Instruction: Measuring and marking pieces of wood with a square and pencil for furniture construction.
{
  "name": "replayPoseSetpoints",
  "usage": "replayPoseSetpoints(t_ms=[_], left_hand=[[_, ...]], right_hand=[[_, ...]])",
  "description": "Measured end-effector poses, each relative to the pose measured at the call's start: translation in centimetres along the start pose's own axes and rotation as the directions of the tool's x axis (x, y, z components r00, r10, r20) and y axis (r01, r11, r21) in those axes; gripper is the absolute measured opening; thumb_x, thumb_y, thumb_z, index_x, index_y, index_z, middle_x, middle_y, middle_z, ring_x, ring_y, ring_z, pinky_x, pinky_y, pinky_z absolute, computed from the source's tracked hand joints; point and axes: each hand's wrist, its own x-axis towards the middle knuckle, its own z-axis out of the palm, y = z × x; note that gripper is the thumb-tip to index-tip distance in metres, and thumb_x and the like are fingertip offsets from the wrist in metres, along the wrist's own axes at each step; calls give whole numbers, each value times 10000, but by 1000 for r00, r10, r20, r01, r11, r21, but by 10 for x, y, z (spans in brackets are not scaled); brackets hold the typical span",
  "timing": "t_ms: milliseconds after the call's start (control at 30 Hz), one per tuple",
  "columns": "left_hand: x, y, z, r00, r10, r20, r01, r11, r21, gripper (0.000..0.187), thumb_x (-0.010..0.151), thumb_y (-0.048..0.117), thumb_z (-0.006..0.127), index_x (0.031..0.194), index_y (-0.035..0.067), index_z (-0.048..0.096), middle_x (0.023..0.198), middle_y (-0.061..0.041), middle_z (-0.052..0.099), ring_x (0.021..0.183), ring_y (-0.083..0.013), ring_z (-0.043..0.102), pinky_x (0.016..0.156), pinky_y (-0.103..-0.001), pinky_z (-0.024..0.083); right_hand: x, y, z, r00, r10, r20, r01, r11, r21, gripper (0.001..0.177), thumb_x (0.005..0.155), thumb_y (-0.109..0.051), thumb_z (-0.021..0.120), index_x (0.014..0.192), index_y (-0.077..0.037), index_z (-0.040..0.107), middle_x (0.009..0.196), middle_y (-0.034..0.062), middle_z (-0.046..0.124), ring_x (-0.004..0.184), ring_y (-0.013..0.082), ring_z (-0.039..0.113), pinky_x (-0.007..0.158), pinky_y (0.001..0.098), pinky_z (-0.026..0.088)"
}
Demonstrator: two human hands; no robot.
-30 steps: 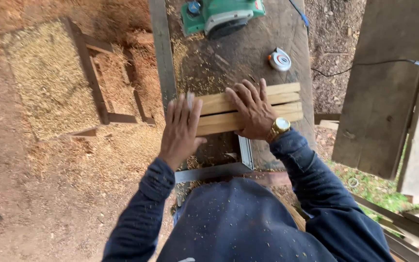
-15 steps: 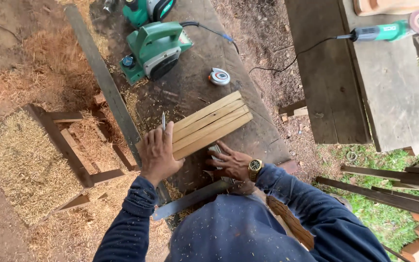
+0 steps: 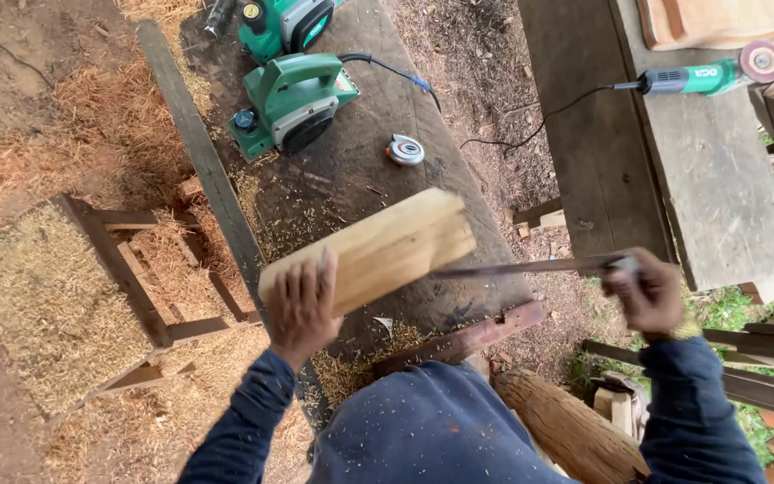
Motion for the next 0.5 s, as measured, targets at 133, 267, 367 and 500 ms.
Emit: replayPoseSetpoints(t_ms=[133,267,367,500], left_hand=[[-33,20,1,984,145,-106,-128,979,157,1010,759,384,857,1557,62,328,1336,-201,534,1205,-363,543,1059,-535,450],[-64,19,-18,961,248,-125,-202,933,297,754,953,366,673,1586,108,355,1404,-201,513,1268,-341,528,1112,-499,425],[-110,9,4,979,191,-72,-155,924,349,696,1001,385,671,1560,99,371,1423,-207,489,1306,-349,499,1166,-524,403],[-119,30,-21,979,196,-50,-183,964,192,860,942,711,539,1502,69,420,1409,-233,508,1297,-375,491,1065,-516,397]], right_hand=[[-48,29,-9,905,379,-192,-247,837,487,329,1105,-342,541,941,-70,626,719,80,644,606,159,627,534,340,530],[-71,28,8,806,540,-241,-102,527,843,419,1191,-418,466,957,-89,581,714,34,584,593,170,562,543,338,499],[-88,55,51,700,679,-222,9,302,953,443,1226,-461,441,1028,-84,561,767,11,564,632,154,518,570,307,462],[-88,41,124,647,750,-138,175,30,984,338,1205,-394,477,1225,-61,529,968,51,584,815,167,553,714,325,482]])
